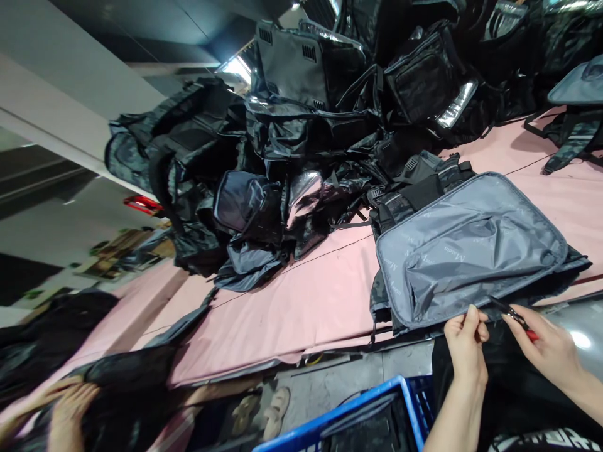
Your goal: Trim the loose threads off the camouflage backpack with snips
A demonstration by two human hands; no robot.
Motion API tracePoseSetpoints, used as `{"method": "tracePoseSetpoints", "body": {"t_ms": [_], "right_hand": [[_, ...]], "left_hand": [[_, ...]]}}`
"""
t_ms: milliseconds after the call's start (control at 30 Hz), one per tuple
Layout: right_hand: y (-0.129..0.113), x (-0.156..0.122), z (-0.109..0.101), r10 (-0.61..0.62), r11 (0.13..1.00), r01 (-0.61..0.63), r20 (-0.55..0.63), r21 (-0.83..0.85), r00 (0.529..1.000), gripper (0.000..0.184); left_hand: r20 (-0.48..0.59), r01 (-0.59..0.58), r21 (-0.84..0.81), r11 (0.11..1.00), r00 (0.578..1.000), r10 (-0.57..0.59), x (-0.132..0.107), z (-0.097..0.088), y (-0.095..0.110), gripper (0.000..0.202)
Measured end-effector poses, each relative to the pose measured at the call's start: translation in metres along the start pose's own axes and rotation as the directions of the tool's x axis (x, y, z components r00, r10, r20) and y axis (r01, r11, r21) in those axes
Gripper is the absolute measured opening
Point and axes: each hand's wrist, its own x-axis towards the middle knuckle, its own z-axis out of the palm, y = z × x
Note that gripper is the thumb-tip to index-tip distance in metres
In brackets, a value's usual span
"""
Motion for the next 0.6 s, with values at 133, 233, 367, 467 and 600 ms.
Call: {"method": "tracePoseSetpoints", "body": {"t_ms": [133, 233, 367, 467, 600], "right_hand": [[0.005, -0.003, -0.002, 0.019, 0.997, -0.022, 0.046, 0.076, 0.999, 0.020], [0.010, -0.002, -0.008, 0.086, 0.984, -0.109, 0.160, 0.138, 0.983, 0.025], [0.013, 0.007, -0.016, 0.051, 0.971, -0.119, 0.307, 0.208, 0.950, 0.025], [0.012, 0.012, -0.017, -0.018, 0.977, -0.053, 0.331, 0.205, 0.943, 0.024], [0.010, 0.014, -0.013, -0.032, 0.984, -0.030, 0.339, 0.177, 0.940, 0.027]], "left_hand": [[-0.004, 0.008, -0.023, 1.000, 1.000, -0.008, -0.001, 0.000, 0.001, 0.057], [-0.029, 0.006, -0.091, 0.996, 1.000, -0.009, -0.002, 0.001, 0.001, 0.056], [-0.023, -0.004, -0.115, 0.993, 1.000, 0.001, -0.003, 0.001, 0.002, 0.055], [0.006, -0.002, -0.098, 0.995, 1.000, 0.002, -0.003, 0.000, 0.001, 0.055], [0.025, 0.003, -0.089, 0.996, 1.000, 0.000, -0.003, -0.003, 0.001, 0.053]]}}
